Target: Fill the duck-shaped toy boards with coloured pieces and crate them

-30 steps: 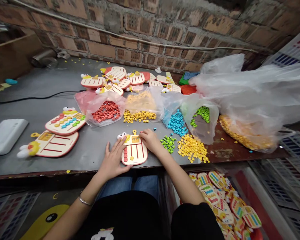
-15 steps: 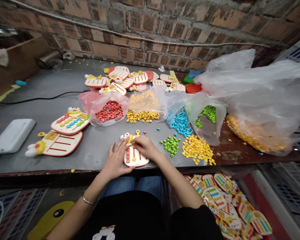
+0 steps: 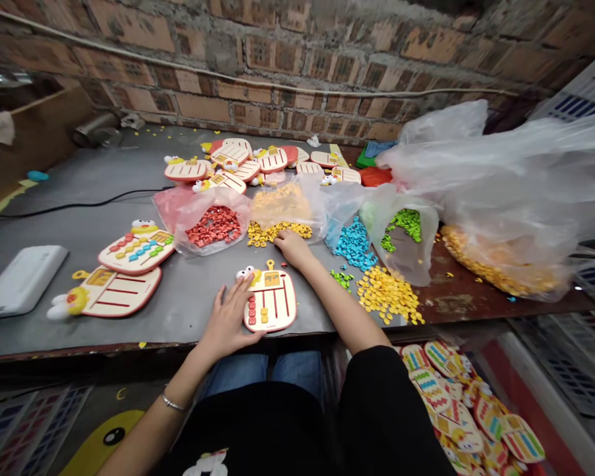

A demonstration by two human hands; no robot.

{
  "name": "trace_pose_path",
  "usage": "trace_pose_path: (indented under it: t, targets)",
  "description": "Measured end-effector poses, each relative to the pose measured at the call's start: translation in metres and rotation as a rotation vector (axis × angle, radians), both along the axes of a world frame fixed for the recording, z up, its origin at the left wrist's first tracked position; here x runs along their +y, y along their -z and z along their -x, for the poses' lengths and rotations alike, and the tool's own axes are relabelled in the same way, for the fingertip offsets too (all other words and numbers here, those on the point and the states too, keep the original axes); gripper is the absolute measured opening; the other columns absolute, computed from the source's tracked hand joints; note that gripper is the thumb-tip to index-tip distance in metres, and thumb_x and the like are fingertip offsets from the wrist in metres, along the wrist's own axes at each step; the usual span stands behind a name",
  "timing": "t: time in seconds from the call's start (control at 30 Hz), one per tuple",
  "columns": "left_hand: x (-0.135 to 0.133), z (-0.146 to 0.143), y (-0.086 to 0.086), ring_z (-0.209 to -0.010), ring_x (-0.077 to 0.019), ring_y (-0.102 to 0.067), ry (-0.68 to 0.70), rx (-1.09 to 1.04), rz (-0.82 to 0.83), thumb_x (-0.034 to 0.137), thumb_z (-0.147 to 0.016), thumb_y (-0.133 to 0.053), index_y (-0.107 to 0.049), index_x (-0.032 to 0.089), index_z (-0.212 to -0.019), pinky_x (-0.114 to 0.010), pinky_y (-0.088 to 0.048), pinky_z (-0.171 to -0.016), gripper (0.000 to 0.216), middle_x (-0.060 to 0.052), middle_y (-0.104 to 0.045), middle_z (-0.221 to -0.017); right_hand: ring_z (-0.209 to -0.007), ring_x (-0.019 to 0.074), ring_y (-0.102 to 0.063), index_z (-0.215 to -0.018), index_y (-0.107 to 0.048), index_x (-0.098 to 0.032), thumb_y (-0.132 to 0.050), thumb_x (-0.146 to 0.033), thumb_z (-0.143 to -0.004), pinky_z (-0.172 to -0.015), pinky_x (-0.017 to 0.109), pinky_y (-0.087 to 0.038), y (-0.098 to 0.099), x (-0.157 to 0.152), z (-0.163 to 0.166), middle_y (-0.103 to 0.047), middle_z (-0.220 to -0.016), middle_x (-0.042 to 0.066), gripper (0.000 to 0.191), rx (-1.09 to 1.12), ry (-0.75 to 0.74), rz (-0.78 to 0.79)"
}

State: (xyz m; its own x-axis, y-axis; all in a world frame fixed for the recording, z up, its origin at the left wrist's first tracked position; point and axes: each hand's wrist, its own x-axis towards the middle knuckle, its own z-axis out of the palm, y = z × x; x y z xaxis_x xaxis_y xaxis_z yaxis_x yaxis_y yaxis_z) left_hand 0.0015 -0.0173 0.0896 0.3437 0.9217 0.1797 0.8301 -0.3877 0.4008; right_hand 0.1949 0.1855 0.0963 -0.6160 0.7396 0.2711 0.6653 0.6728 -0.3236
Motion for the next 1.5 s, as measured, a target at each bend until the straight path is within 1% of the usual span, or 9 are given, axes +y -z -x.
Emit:
trace_pose_path:
  t: [0.17,0.33,0.5,0.73,1.0,1.17,1.33,1.4,1.5]
  targets:
    - [0.000,0.000,0.000,-0.144,-0.0315,-0.019,-0.004,0.000,0.003,0.047,-0.070,-0.066,-0.041,0.018,-0.132,-0.057,-0.010,-0.114,0.072,-0.017,-0.025,-0.154,-0.086,0.0198,-0.058,-0.085,-0.067,-0.016,-0.050,-0.013,-0.087,-0.078,0.032,-0.046,-0.007,-0.024,-0.016,-0.064,-0.089,0.009,0.017,0.243,0.011,-0.005]
    - [-0.001,0.000,-0.001,-0.144,-0.0319,-0.019,-0.001,-0.015,0.014,0.047,-0.070,-0.065,-0.035,0.019,-0.138,-0.059,-0.010,-0.113,0.079,-0.017,-0.024,-0.154,-0.085,0.0186,-0.061,-0.086,-0.067,-0.018,-0.054,-0.019,-0.087,-0.077,0.032,-0.048,-0.016,-0.074,-0.036,-0.065,-0.088,0.006,0.013,0.516,0.009,0.208]
    - [-0.001,0.000,-0.001,-0.144,-0.0319,-0.020,0.002,-0.004,0.008,0.046,-0.071,-0.064,-0.041,0.018,-0.134,-0.059,-0.010,-0.113,0.073,-0.018,-0.027,-0.153,-0.087,0.0185,-0.062,-0.095,-0.068,-0.018,-0.059,-0.025,-0.086,-0.075,0.033,-0.052,-0.008,-0.097,-0.031,-0.062,-0.097,0.008,0.014,0.437,-0.012,0.336]
    - [-0.001,-0.002,-0.004,-0.144,-0.0303,-0.019,-0.003,0.017,0.017,0.048,-0.071,-0.064,-0.043,0.018,-0.131,-0.059,-0.008,-0.113,0.070,-0.018,-0.026,-0.154,-0.091,0.0213,-0.056,-0.088,-0.069,-0.018,-0.055,-0.018,-0.090,-0.082,0.038,-0.047,0.002,-0.098,-0.029,-0.059,-0.089,0.009,0.014,0.253,-0.023,0.083]
    - [0.001,0.000,-0.006,-0.144,-0.0316,-0.019,0.028,0.002,0.028,0.045,-0.069,-0.066,-0.041,0.019,-0.133,-0.058,-0.007,-0.114,0.073,-0.015,-0.026,-0.154,-0.078,0.0178,-0.055,-0.087,-0.072,-0.019,-0.059,-0.017,-0.088,-0.071,0.031,-0.046,-0.001,-0.119,-0.028,-0.056,-0.076,0.004,0.013,0.230,-0.023,0.257]
    - [0.001,0.000,-0.006,-0.143,-0.0324,-0.020,0.025,0.006,0.026,0.045,-0.069,-0.066,-0.040,0.019,-0.136,-0.058,-0.007,-0.114,0.076,-0.014,-0.025,-0.155,-0.080,0.0172,-0.057,-0.084,-0.072,-0.019,-0.059,-0.015,-0.087,-0.076,0.031,-0.047,-0.001,-0.113,0.000,-0.060,-0.079,0.005,0.014,0.309,-0.163,0.306]
    - [0.001,0.001,-0.005,-0.142,-0.0327,-0.023,0.035,-0.002,0.027,0.046,-0.067,-0.068,-0.043,0.020,-0.133,-0.058,-0.007,-0.114,0.075,-0.014,-0.028,-0.153,-0.080,0.0158,-0.060,-0.088,-0.072,-0.019,-0.061,-0.021,-0.088,-0.081,0.031,-0.047,-0.016,-0.110,-0.003,-0.066,-0.080,0.004,0.012,0.285,-0.476,0.553]
    - [0.001,0.001,-0.005,-0.142,-0.0329,-0.023,0.033,-0.006,0.026,0.047,-0.067,-0.067,-0.042,0.020,-0.134,-0.058,-0.007,-0.114,0.076,-0.015,-0.029,-0.153,-0.081,0.0163,-0.061,-0.096,-0.071,-0.019,-0.061,-0.026,-0.087,-0.077,0.030,-0.048,-0.017,-0.101,-0.011,-0.068,-0.085,0.004,0.015,0.343,-0.428,0.608]
    - [0.001,0.001,-0.005,-0.143,-0.0325,-0.021,0.029,-0.009,0.025,0.048,-0.068,-0.067,-0.040,0.019,-0.135,-0.060,-0.007,-0.113,0.077,-0.016,-0.027,-0.154,-0.083,0.0183,-0.061,-0.099,-0.069,-0.017,-0.060,-0.027,-0.087,-0.073,0.030,-0.048,-0.010,-0.067,-0.022,-0.067,-0.092,0.007,0.018,0.436,-0.069,0.419]
